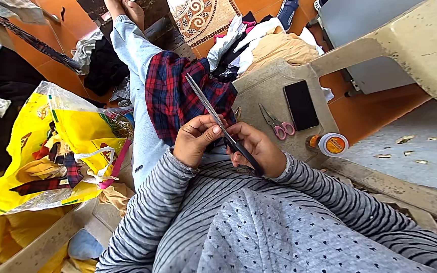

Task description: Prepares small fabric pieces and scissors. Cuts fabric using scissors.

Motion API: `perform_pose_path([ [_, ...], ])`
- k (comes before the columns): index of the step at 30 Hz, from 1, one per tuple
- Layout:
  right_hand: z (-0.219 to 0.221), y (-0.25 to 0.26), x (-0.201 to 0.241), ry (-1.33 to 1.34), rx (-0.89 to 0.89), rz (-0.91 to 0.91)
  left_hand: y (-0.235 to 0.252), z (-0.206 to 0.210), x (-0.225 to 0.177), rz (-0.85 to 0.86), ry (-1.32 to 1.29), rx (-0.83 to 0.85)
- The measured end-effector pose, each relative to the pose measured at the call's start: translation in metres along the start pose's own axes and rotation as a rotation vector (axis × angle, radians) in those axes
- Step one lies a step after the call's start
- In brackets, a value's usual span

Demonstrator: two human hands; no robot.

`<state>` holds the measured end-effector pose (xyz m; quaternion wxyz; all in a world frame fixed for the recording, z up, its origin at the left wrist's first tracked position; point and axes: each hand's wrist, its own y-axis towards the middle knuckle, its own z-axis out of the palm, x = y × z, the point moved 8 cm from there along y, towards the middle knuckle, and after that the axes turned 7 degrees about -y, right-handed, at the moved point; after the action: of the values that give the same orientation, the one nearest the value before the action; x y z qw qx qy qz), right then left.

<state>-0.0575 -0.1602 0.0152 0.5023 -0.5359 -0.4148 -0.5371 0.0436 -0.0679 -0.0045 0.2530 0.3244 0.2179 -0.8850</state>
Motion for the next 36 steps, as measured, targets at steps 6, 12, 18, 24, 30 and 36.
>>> perform_pose_path([
  [6,-0.002,-0.002,0.001,-0.010,-0.060,0.033,0.000,-0.001,0.000,-0.006,0.005,-0.009],
  [12,-0.004,-0.002,0.005,-0.135,-0.098,-0.026,-0.001,-0.002,0.000,-0.006,0.003,-0.016],
  [18,-0.010,-0.003,0.015,-0.452,-0.219,-0.116,-0.003,-0.005,-0.003,0.060,0.092,-0.017],
  [24,-0.010,-0.003,0.016,-0.544,-0.237,-0.142,-0.006,0.002,-0.016,0.247,0.328,-0.021],
  [30,-0.006,-0.001,0.011,-0.448,-0.197,-0.094,-0.017,0.017,-0.037,0.634,0.835,-0.035],
  [36,-0.004,-0.001,0.014,-0.434,-0.168,-0.113,-0.025,0.026,-0.045,0.874,1.049,-0.034],
])
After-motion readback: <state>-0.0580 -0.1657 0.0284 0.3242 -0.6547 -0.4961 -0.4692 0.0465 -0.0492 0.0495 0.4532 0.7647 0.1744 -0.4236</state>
